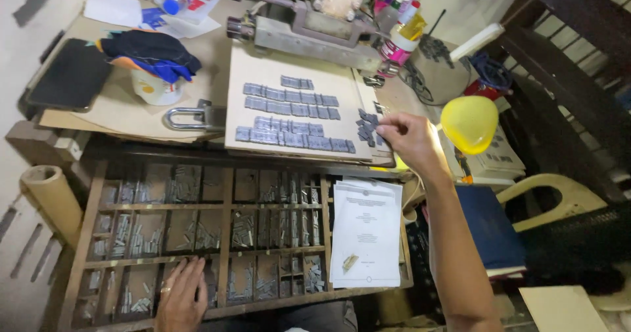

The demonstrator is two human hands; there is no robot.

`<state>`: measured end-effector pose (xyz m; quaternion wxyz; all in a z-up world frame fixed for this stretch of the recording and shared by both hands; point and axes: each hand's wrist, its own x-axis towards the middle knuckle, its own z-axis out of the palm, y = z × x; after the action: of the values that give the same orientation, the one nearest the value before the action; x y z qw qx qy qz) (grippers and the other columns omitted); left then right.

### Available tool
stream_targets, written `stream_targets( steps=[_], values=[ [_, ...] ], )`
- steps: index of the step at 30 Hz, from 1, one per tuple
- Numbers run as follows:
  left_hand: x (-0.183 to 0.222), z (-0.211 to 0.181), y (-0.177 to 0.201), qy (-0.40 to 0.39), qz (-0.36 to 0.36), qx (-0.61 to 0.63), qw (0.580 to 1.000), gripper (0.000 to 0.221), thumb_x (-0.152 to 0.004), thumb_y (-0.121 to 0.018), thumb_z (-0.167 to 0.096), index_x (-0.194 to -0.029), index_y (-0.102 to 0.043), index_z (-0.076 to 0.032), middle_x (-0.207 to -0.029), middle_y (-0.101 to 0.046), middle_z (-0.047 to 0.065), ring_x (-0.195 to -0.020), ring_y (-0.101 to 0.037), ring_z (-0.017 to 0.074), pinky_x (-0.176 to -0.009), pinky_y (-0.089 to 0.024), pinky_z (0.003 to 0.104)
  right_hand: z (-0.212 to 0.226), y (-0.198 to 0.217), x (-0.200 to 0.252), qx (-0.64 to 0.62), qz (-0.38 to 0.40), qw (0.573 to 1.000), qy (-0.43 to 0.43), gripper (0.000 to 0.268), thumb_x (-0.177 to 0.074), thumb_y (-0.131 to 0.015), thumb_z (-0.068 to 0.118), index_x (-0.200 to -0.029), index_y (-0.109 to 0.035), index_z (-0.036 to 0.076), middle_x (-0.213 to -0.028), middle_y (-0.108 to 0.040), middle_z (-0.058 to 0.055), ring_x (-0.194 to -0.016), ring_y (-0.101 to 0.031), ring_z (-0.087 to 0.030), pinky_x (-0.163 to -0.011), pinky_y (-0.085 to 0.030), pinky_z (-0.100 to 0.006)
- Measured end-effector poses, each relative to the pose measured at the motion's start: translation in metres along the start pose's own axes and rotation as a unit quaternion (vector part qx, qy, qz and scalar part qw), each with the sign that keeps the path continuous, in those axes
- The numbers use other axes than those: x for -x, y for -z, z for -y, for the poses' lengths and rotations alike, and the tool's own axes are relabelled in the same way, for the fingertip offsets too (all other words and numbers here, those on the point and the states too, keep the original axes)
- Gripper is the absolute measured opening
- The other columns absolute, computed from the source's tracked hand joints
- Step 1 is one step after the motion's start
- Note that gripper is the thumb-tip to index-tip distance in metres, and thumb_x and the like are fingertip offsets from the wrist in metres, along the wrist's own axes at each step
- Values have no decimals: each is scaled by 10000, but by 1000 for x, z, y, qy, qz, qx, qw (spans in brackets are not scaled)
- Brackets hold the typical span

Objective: Manually selecting metal type characters from a type case and arranging them on a printing press bed to create a text layout.

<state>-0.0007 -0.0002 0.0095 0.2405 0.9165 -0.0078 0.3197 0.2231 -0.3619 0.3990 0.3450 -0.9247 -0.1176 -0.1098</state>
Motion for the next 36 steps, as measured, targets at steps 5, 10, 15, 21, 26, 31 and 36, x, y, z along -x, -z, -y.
stream_targets(
  steps=[5,10,15,21,26,31,36],
  values=[
    [0,2,-2,28,30,11,999,405,-886,-700,-131,-1291,-721,-153,-1339,-712,8,-1274,-658,238,-1138,-531,359,28,-2,12,54,-35,998,-17,197,-951,-622,97,-1085,-752,34,-1060,-730,-107,-962,-662,-192,-853,-553,-307],
    [1,6,-8,23,49,-12,998,385,-884,-723,-169,-1268,-733,-133,-1303,-727,30,-1259,-658,225,-1114,-563,361,64,-22,-22,61,-15,997,54,258,-965,-618,150,-1176,-722,44,-1150,-749,-151,-1040,-713,-241,-898,-598,-334],
    [-1,8,-7,1,47,-20,999,343,-896,-709,-170,-1231,-741,-101,-1266,-735,55,-1230,-667,226,-1141,-537,350,106,-50,-67,57,36,998,-14,135,-993,-655,189,-1025,-764,114,-989,-792,-29,-872,-725,-103,-793,-603,-259],
    [4,11,-10,17,65,-7,998,378,-886,-707,-155,-1262,-724,-120,-1316,-712,47,-1281,-640,244,-1146,-539,364,116,-68,-93,89,49,990,-101,88,-932,-749,199,-848,-765,181,-896,-782,29,-843,-690,-73,-917,-561,-355],
    [1,8,-4,-2,51,0,999,388,-884,-699,-124,-1269,-710,-81,-1311,-715,69,-1282,-644,266,-1120,-548,348,130,-74,-89,87,48,988,-118,199,-959,-734,207,-765,-768,176,-907,-824,1,-975,-751,-84,-1101,-507,-445],
    [6,13,-13,14,62,0,998,402,-896,-688,-144,-1295,-699,-100,-1333,-703,64,-1307,-627,267,-1111,-563,366,139,-73,-85,87,57,987,-122,225,-1000,-704,212,-781,-750,181,-802,-809,5,-813,-729,-48,-1083,-517,-417],
    [6,16,-12,0,71,-19,997,451,-884,-704,-169,-1328,-672,-91,-1341,-690,67,-1325,-608,259,-1156,-534,375,127,-77,-93,77,64,988,-119,236,-1008,-686,171,-776,-726,180,-868,-817,-7,-764,-706,-42,-1079,-530,-431]
  ],
)
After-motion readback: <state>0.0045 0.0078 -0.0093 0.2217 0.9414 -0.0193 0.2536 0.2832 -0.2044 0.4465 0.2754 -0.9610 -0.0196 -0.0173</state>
